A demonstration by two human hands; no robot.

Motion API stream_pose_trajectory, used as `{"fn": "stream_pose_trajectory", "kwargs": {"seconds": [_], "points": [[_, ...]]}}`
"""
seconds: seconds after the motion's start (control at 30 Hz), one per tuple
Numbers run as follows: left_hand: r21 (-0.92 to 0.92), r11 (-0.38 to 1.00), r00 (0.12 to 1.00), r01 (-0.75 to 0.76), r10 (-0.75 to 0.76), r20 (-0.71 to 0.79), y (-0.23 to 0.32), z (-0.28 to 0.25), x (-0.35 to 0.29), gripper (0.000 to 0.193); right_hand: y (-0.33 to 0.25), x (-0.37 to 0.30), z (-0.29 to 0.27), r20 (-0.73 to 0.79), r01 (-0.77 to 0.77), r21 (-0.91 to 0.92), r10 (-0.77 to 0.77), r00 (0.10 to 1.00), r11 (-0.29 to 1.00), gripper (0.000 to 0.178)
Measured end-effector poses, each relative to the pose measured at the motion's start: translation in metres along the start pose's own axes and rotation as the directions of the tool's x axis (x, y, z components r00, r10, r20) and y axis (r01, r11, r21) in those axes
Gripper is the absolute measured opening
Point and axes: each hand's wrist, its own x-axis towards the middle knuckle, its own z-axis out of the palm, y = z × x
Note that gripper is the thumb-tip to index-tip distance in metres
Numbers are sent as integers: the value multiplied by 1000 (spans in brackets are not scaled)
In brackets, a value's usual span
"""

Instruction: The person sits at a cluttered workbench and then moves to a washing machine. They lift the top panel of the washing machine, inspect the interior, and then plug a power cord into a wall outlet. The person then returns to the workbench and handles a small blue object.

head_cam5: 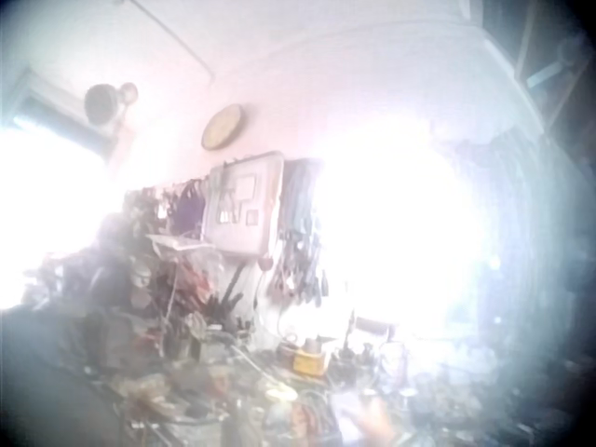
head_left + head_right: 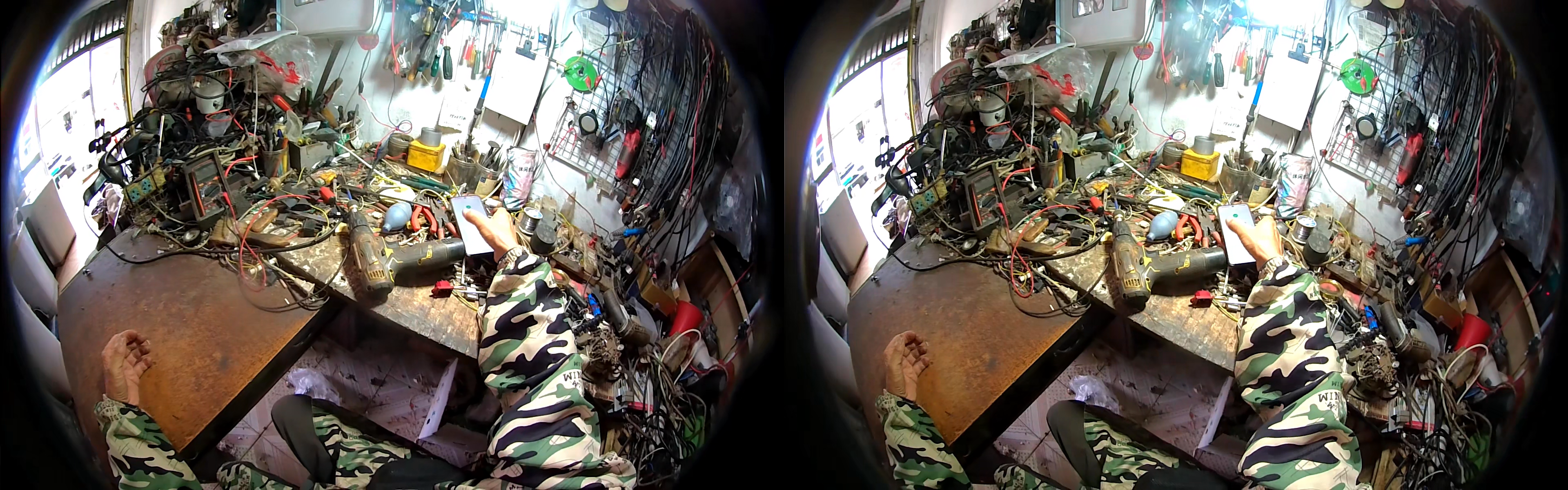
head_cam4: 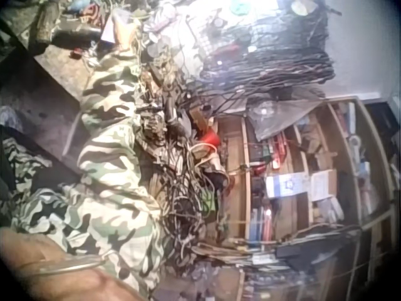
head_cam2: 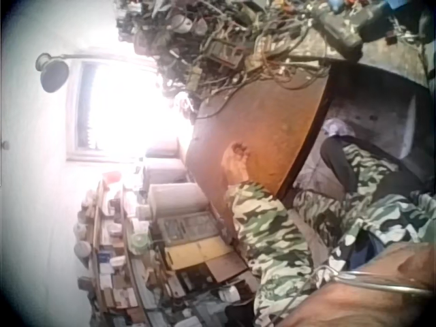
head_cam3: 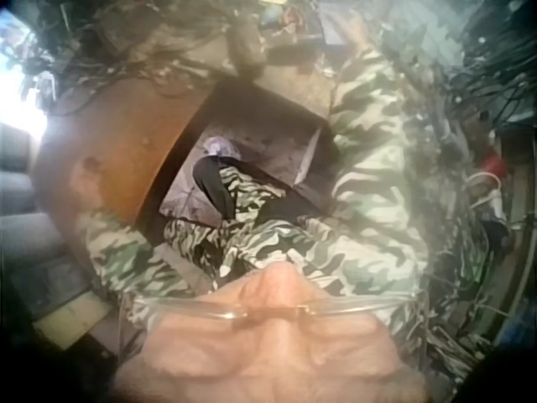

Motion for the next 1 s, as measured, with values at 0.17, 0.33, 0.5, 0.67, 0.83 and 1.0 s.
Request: {"fn": "stream_pose_trajectory", "kwargs": {"seconds": [0.17, 0.33, 0.5, 0.67, 0.83, 1.0], "points": [[18, 1000, 1000, -16, 16, -4, -2, -2, -1, 42, 20, 19, -6, 212, -233, 300, 174, 962, 925, 39], [4, 1000, 1000, -6, 6, -22, -4, -5, -1, 42, 26, 13, -33, 427, -288, 485, 64, 902, 826, 62], [27, 1000, 1000, -14, 15, -22, -2, -2, -3, 42, 11, -1, -48, 525, -325, 476, 33, 850, 817, 78], [44, 999, 999, -15, 16, -33, 1, 4, -3, 42, 31, 11, -50, 580, -304, 474, -33, 814, 826, 88], [55, 998, 999, -14, 16, -31, 0, 3, -3, 43, 16, 0, -53, 603, -309, 468, -43, 796, 828, 88], [61, 998, 999, -12, 14, -34, 1, 3, -4, 43, 6, -7, -56, 609, -316, 463, -39, 792, 828, 88]]}}
